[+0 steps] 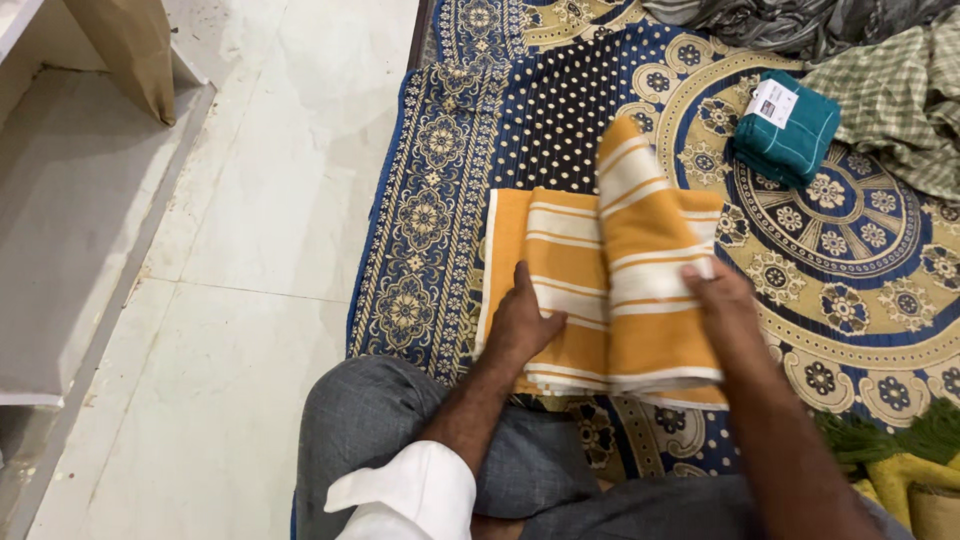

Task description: The person folds a yellow-and-white striped towel and a patterned orange prayer rug on a bed, smoothing and aligning edges by hand, then stacks them with other folded linens.

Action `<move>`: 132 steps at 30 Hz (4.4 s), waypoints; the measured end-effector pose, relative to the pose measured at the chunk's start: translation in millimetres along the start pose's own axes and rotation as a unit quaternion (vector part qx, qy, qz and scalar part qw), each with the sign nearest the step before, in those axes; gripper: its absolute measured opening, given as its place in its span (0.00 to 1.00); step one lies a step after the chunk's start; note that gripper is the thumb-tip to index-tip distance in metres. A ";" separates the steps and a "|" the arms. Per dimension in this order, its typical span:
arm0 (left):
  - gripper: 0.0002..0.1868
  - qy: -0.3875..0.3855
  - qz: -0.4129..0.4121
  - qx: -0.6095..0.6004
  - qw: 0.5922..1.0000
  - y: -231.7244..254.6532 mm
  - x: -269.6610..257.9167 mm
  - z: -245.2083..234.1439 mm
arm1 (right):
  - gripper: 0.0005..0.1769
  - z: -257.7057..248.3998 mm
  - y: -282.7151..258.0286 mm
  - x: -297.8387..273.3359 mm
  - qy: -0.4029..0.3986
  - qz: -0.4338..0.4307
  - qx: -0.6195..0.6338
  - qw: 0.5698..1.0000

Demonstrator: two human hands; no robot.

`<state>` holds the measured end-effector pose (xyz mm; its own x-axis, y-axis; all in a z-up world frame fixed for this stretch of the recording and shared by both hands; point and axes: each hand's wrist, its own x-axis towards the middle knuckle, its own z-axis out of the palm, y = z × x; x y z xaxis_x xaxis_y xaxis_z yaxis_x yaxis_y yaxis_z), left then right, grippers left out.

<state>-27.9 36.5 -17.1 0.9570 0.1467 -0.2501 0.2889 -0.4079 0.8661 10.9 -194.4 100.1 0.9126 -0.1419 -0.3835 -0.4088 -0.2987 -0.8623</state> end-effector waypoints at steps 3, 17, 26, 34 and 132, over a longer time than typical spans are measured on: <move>0.62 -0.041 0.011 -0.042 0.998 2.3 0.6 6.5 | 0.18 -49.5 -14.7 9.5 0.016 -0.098 -0.036 0.994; 0.46 -0.050 0.123 -0.043 0.990 -4.9 7.8 8.0 | 0.33 5.2 -21.7 -6.6 -0.062 -0.287 -0.108 0.950; 0.51 -0.041 0.167 -0.076 0.982 -2.1 8.9 14.8 | 0.38 -109.3 -13.6 17.1 0.033 -0.208 0.177 0.961; 0.50 -0.031 0.229 -0.141 0.963 33.7 -9.7 -9.2 | 0.35 -165.9 -1.9 7.5 0.098 -0.170 0.211 0.958; 0.35 0.010 0.171 -0.124 0.977 4.7 -16.3 -40.4 | 0.40 -33.3 10.9 11.5 -0.087 -0.097 0.000 0.992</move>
<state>-43.2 68.6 8.5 0.9952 0.0577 0.0789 -0.0655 -0.2054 0.9765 16.6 -230.7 97.3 0.9616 0.0822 -0.2619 -0.2261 -0.3041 -0.9254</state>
